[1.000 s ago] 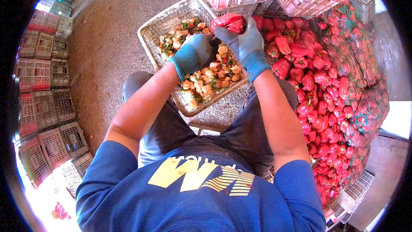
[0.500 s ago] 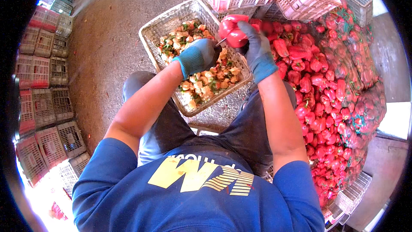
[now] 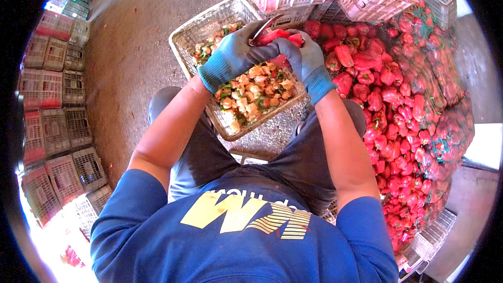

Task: The person processes red bell peppers by cutting them in half, removing the cores and seeds, and placing the cleaned pieces into a basket.

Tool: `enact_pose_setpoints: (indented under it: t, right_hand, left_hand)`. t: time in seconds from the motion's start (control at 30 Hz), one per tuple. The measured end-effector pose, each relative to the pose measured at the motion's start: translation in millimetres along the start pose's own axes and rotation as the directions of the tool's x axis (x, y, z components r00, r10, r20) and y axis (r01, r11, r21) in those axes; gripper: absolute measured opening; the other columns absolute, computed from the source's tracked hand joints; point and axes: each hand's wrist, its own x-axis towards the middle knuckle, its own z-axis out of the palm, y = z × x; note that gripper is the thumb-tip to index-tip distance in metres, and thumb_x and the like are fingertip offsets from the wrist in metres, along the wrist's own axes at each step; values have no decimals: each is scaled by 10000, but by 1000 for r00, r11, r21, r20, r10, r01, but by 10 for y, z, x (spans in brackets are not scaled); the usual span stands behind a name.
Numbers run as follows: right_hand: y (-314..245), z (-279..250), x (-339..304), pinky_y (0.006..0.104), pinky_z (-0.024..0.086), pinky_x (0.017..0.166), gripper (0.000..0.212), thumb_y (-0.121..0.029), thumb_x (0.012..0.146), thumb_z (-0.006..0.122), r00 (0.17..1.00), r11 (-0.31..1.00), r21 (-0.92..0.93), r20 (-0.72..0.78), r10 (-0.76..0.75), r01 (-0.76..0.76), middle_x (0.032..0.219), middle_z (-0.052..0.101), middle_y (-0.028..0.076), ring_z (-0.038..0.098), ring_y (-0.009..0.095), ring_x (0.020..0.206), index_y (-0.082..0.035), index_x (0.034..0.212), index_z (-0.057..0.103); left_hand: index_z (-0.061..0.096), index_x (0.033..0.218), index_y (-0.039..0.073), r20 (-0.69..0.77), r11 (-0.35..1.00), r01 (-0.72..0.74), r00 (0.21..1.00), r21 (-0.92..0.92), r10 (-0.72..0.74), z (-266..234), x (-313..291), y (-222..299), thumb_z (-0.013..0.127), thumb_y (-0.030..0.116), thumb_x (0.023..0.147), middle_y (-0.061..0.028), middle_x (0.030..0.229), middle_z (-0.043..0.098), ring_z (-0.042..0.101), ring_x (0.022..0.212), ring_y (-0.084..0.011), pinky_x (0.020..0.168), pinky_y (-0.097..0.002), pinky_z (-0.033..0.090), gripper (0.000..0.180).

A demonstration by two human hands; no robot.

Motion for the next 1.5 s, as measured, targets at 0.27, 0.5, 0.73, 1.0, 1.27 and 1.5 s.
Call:
enact_pose_setpoints:
  t: [0.27, 0.5, 0.73, 1.0, 1.27, 1.5]
  right_hand:
    - [-134, -120, -48, 308, 541, 946, 579, -318, 856, 707, 983, 943, 332, 184, -28, -35, 1178, 698, 99, 681, 181, 1026, 41, 1305, 633]
    - [-133, -238, 27, 398, 466, 1123, 633, -200, 804, 657, 955, 693, 686, 296, 8, -219, 1318, 657, 183, 626, 294, 1236, 73, 1370, 578]
    - [-151, -362, 1, 439, 466, 1137, 647, -169, 789, 651, 924, 622, 723, 382, 2, -300, 1315, 659, 211, 640, 330, 1227, 107, 1367, 558]
    - [-220, -351, -43, 462, 462, 1141, 671, -163, 778, 645, 904, 610, 731, 424, -53, -307, 1325, 654, 224, 640, 350, 1228, 126, 1375, 541]
    - [-257, -329, -73, 468, 428, 1173, 697, -156, 771, 638, 908, 584, 748, 416, -41, -316, 1353, 636, 240, 616, 365, 1264, 134, 1394, 522]
    - [-308, -487, -133, 513, 593, 904, 576, -244, 847, 647, 829, 567, 760, 513, -224, -318, 1134, 704, 211, 710, 339, 987, 65, 1329, 589]
  left_hand:
    - [730, 1121, -6, 71, 942, 234, 972, -242, -224, -132, 129, -284, 777, 373, 898, -68, 830, 727, 691, 726, -156, 678, -324, 583, 442]
    - [755, 1078, -30, 110, 837, 325, 945, -441, -308, -220, 112, -352, 719, 287, 934, -55, 845, 735, 654, 620, -111, 568, -262, 537, 350]
    - [727, 1052, -20, 83, 814, 331, 939, -477, -333, -195, 52, -158, 738, 294, 934, -67, 851, 724, 642, 585, -123, 538, -253, 534, 335]
    - [707, 1063, -27, 70, 790, 346, 930, -506, -362, -173, 52, -140, 735, 287, 934, -84, 745, 686, 605, 463, -155, 464, -279, 524, 340]
    - [709, 1050, -44, 64, 732, 344, 922, -588, -382, -100, 87, -350, 733, 272, 935, -104, 658, 666, 591, 414, -183, 428, -297, 493, 338]
    - [717, 938, -70, 115, 609, 424, 870, -671, -480, -134, 65, -437, 734, 252, 921, -138, 621, 673, 613, 423, -230, 439, -333, 504, 323]
